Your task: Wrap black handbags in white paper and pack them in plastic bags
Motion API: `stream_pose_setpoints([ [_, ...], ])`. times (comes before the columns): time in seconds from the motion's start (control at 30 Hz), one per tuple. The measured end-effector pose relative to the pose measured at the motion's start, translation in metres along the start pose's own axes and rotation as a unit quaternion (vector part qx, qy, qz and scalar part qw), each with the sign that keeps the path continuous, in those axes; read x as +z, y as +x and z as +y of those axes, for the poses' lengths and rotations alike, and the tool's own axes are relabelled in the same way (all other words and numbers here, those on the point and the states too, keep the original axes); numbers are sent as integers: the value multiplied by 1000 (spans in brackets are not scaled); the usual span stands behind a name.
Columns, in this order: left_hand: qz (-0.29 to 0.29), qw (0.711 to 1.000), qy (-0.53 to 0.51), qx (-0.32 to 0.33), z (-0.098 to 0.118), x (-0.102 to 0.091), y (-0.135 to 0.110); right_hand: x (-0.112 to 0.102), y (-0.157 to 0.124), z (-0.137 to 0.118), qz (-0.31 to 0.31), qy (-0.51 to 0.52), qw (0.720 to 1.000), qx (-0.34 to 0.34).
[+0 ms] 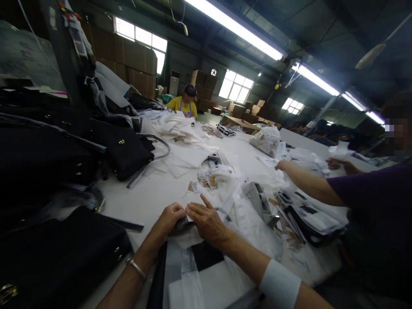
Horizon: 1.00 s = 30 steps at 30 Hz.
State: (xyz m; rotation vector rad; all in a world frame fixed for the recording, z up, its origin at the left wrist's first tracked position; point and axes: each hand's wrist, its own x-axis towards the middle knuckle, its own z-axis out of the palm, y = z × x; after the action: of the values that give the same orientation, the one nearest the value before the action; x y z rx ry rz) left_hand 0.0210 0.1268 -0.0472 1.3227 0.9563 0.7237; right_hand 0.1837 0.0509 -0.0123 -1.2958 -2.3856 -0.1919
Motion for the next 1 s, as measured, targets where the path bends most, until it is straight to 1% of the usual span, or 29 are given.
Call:
stream_pose_setpoints([
  [0.17,-13,999,-34,-5,4,-3,-2,-3,-2,-11,-57,-99,993,2],
  [0.27,-28,999,-41,5,7,-5,-4,3,-6,-18,-54,-131,990,20],
  [0.37,-42,998,-43,25,8,-8,-7,10,-9,-22,-45,-126,990,50],
  [0.43,-46,997,-41,37,8,-9,-8,11,-10,-22,-51,-90,992,77],
  [0.53,-40,998,-31,44,8,-9,-7,3,-6,-16,-88,7,989,119],
  [0.63,-32,998,-14,46,7,-6,-6,-11,3,-5,-133,128,969,164],
  [0.7,-27,998,-2,51,7,-5,-5,-16,9,1,-125,180,957,189],
  [0.77,-23,998,12,57,6,-5,-4,-13,13,5,-87,186,961,186],
  [0.87,-25,996,38,73,5,-7,-2,-3,15,8,-34,149,977,147],
  [0.93,-32,993,61,91,5,-9,-1,1,15,10,-24,124,985,117],
  [1.0,-37,989,90,111,6,-12,-2,3,17,13,-29,103,991,86],
])
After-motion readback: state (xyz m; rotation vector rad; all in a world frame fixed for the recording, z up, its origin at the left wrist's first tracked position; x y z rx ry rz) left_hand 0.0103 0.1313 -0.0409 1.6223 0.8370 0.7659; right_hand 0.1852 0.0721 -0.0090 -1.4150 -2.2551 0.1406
